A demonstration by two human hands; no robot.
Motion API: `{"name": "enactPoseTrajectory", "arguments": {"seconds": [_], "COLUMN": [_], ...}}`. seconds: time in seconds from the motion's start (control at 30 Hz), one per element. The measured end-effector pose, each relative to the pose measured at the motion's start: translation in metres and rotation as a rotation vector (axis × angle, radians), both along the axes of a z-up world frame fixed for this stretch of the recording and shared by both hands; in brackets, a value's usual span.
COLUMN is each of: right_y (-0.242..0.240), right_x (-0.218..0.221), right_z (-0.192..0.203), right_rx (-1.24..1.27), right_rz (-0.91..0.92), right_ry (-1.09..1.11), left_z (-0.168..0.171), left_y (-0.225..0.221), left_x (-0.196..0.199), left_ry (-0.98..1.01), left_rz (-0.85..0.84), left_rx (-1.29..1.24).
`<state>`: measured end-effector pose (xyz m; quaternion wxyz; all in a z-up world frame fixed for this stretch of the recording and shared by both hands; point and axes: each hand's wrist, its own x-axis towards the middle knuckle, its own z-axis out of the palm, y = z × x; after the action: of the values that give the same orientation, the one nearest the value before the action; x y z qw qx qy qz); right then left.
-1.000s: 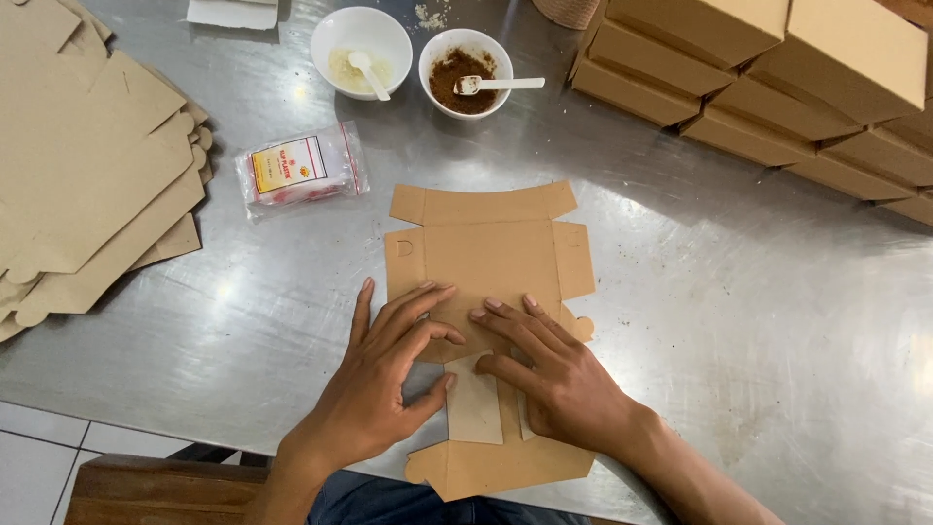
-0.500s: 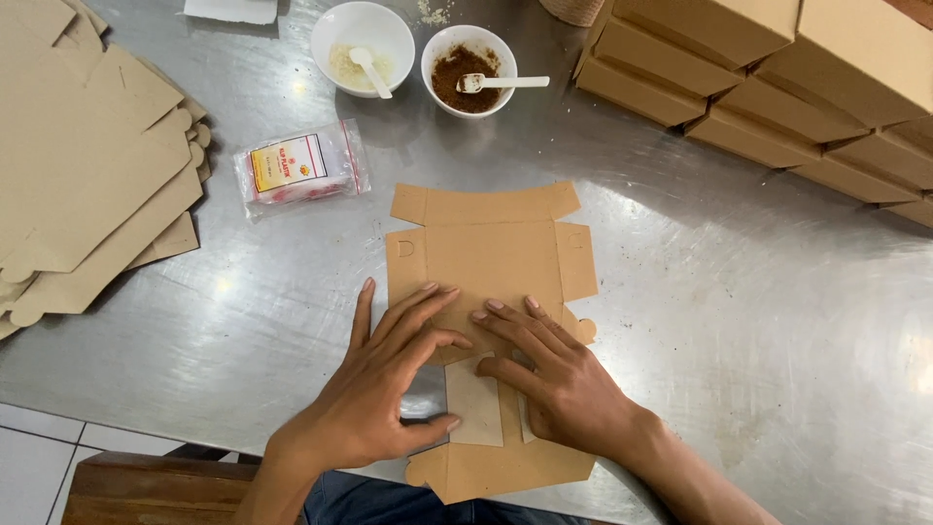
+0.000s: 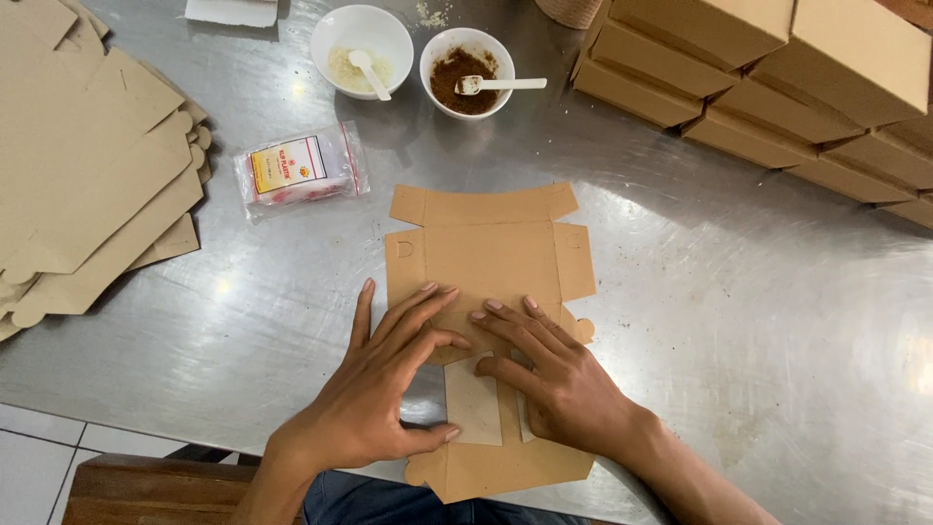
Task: Assembling a cardboard takeout box by folding along pre-scored lines and tucking in tabs.
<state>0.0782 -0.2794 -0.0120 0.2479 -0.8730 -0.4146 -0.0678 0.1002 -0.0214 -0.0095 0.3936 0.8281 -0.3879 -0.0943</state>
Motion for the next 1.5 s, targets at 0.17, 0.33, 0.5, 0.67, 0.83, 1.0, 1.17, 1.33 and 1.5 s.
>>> {"name": "enactPoseTrajectory", "arguments": {"seconds": [0.17, 0.33, 0.5, 0.67, 0.83, 1.0, 1.17, 1.33, 1.5], "right_y": [0.0007, 0.0004, 0.0002, 0.001, -0.0004, 0.0018, 0.0, 0.0008, -0.0011], "right_x": [0.0, -0.0004, -0.0005, -0.001, -0.0009, 0.0002, -0.0004, -0.0003, -0.0013], "right_z": [0.0009, 0.0011, 0.002, 0.0019, -0.0001, 0.0042, 0.0026, 0.0027, 0.0033], "right_rx": [0.006, -0.016, -0.007, -0.001, 0.006, 0.005, 0.021, 0.009, 0.008], "right_rz": [-0.002, -0.004, 0.0, -0.007, 0.002, 0.0, 0.004, -0.004, 0.001], "right_ry": [0.007, -0.008, 0.008, -0.005, -0.009, -0.002, 0.012, 0.01, 0.032], "left_z": [0.0, -0.0002, -0.0005, -0.0026, -0.0031, -0.0028, -0.0009, -0.0004, 0.0001], "left_y": [-0.0011, -0.0024, -0.0045, -0.007, -0.0082, -0.0064, -0.0038, -0.0014, -0.0008], "left_x": [-0.0009, -0.0019, -0.0032, -0.0047, -0.0053, -0.0042, -0.0031, -0.0018, -0.0013], "left_ry": [0.01, 0.026, 0.008, -0.021, -0.034, -0.044, -0.042, -0.028, -0.01], "left_rz": [0.024, 0.039, 0.095, 0.141, 0.168, 0.138, 0.089, 0.036, 0.004], "left_rx": [-0.007, -0.012, -0.022, -0.036, -0.039, -0.027, -0.007, 0.004, 0.011]}}
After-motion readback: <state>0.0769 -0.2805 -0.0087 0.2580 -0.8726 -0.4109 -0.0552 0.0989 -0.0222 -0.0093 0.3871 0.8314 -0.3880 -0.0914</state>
